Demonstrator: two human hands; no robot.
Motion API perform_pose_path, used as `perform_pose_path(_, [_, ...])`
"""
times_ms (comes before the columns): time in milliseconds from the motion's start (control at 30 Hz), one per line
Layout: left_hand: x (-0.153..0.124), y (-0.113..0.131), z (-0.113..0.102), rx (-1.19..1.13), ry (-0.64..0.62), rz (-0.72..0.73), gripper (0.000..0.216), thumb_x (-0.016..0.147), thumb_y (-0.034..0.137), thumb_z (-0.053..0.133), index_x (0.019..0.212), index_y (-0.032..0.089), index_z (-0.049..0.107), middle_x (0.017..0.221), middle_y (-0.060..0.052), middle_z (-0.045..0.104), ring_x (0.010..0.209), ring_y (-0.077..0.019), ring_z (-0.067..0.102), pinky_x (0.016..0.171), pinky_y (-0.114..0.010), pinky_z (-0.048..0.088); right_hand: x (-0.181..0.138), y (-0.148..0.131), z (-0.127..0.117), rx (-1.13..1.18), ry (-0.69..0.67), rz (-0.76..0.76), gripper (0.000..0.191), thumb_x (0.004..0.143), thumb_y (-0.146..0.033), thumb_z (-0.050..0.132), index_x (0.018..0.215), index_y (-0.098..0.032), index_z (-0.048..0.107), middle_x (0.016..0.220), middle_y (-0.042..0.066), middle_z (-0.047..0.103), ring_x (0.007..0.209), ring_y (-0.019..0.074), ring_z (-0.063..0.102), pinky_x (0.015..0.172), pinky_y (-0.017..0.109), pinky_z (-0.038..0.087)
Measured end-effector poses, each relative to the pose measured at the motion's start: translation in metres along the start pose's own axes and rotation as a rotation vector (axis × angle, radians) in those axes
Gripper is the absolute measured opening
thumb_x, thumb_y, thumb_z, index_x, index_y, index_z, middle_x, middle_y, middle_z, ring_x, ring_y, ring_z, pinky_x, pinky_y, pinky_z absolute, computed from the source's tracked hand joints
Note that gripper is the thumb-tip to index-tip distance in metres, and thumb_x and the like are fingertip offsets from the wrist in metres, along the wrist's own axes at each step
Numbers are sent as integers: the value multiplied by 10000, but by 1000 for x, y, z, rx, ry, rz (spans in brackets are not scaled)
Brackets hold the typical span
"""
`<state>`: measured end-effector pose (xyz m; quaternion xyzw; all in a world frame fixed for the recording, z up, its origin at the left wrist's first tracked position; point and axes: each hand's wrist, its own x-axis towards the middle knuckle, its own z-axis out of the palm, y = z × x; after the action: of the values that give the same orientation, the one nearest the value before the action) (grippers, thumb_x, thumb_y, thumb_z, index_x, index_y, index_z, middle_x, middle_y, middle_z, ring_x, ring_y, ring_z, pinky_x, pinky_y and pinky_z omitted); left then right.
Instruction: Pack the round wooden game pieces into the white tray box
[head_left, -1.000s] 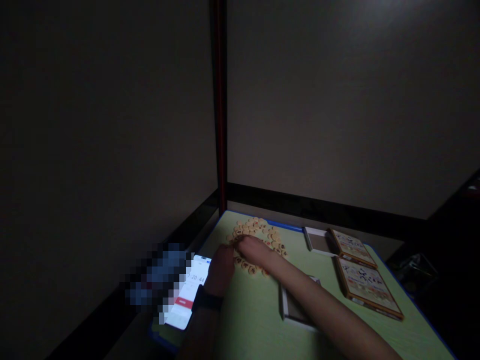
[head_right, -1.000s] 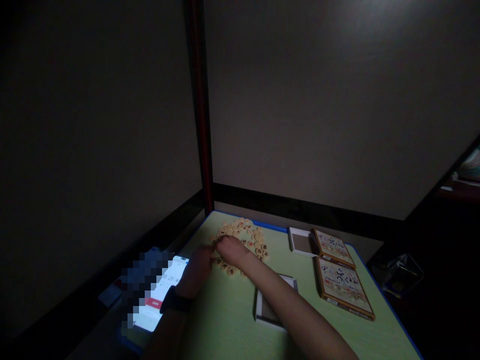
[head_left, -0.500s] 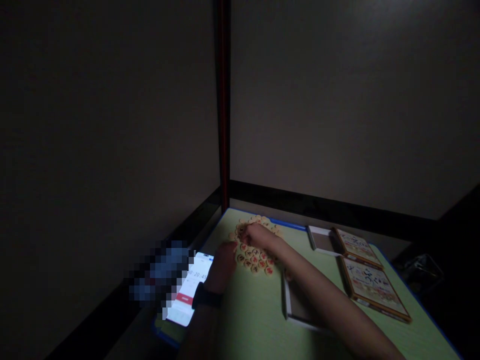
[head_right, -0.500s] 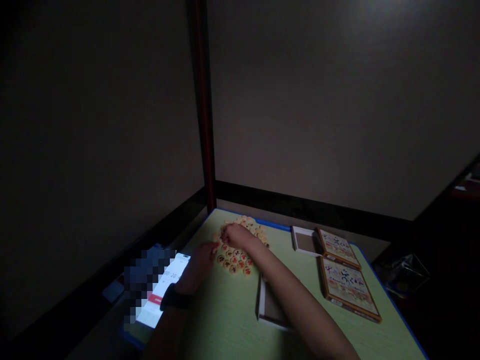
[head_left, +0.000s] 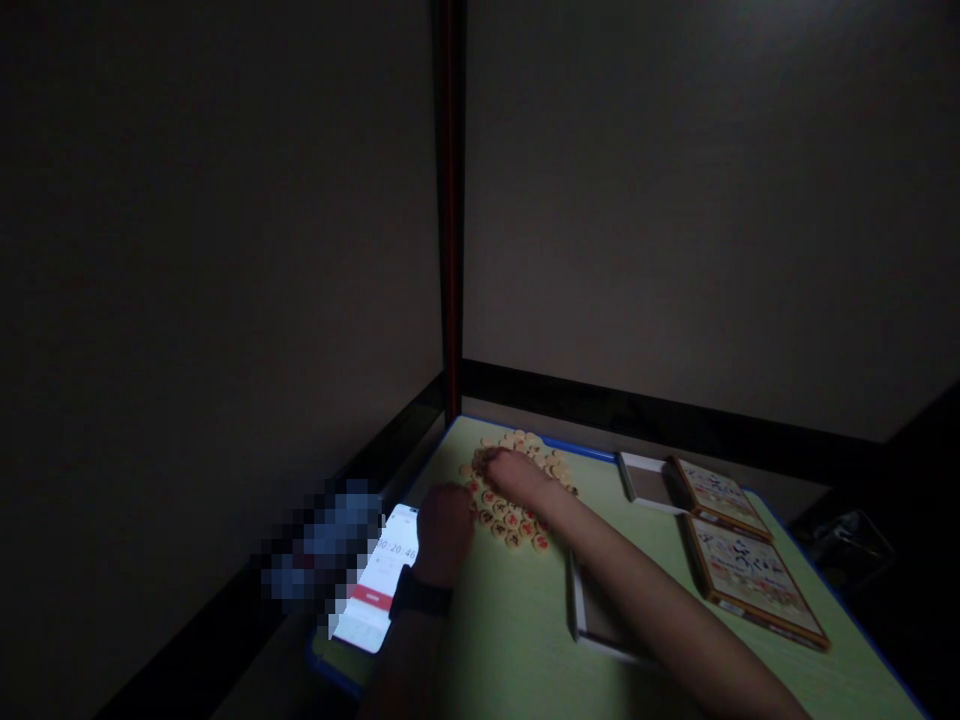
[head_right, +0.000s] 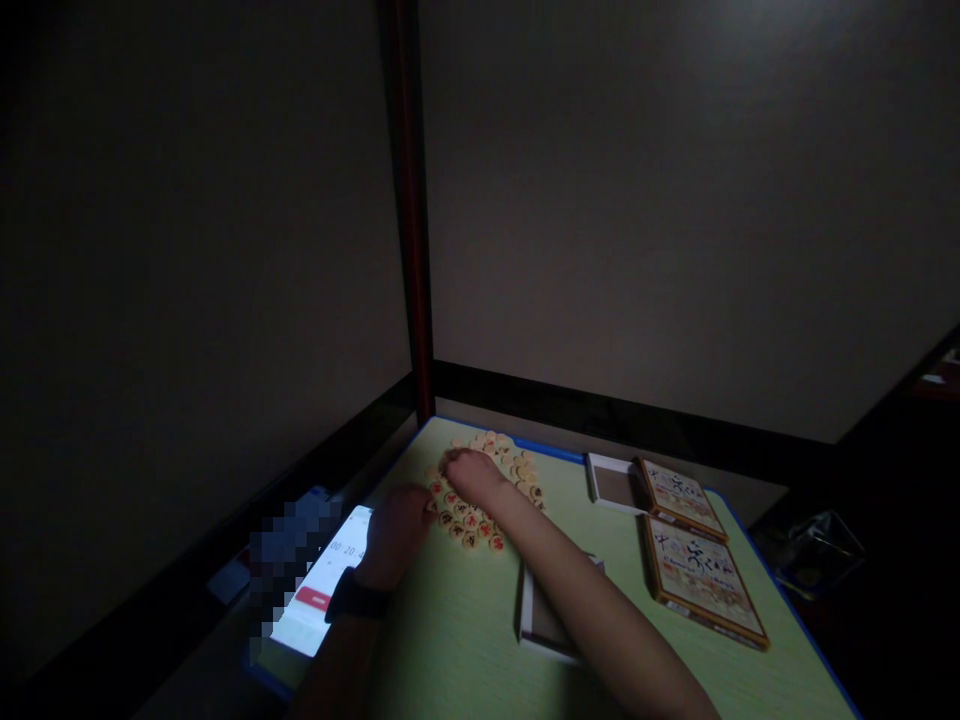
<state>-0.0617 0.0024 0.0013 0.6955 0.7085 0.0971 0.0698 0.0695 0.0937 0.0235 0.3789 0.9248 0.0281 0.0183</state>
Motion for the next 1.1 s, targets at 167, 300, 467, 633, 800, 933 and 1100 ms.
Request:
perform_pose_path(167, [-2,0,-2,9,12,2,155,898,168,596,984,107,710,1082,-145,690,1122,-274,592,935,-351,451,4,-4,7,-40,22,-14,301,938,-87,497,1128,-141,724,1179,163,712,1102,247,665,887,281,521])
perform_pose_path(300, [0,-3,5,-5,48,22,150,900,138,576,974,118,704,1066,-126,691,1108,-259,597,932,-338,454,6,-7,10,-46,22,-22,293,938,-85,498,1112,-113,732,1183,184,704,1090,263,667,874,301,533])
perform_pose_path(467, [1,-5,8,20,163,9,251,923,66,467,938,121,712,1006,-125,690,1055,-249,617,913,-346,471,5,-4,12,-10,7,-29,300,942,-92,493,1128,-108,727,1233,185,685,1141,265,640,915,300,512])
perform_pose_path(633, [0,-3,6,33,157,-11,259,922,66,463,965,124,711,1027,-125,684,1062,-257,615,875,-333,483,2,5,8,84,-18,-23,305,913,-71,510,1125,-108,727,1209,164,704,1132,228,643,937,249,467])
perform_pose_path(800, [0,-4,8,26,165,-20,261,922,68,457,947,121,712,1030,-132,679,1066,-264,610,864,-337,480,3,12,4,202,-68,15,258,850,-85,563,980,-150,777,997,94,773,893,193,702,751,223,479])
perform_pose_path(933, [2,-6,13,28,194,-3,243,914,72,472,930,119,710,998,-130,675,1039,-256,610,875,-337,472,6,20,7,285,-69,20,307,766,-39,591,920,-204,800,901,24,786,850,168,702,743,210,464])
perform_pose_path(1100, [4,-9,18,23,213,22,264,904,47,460,933,116,713,981,-131,674,1024,-252,608,881,-336,472,7,32,15,336,-22,33,321,725,-38,610,892,-221,813,934,22,791,888,183,700,772,233,462])
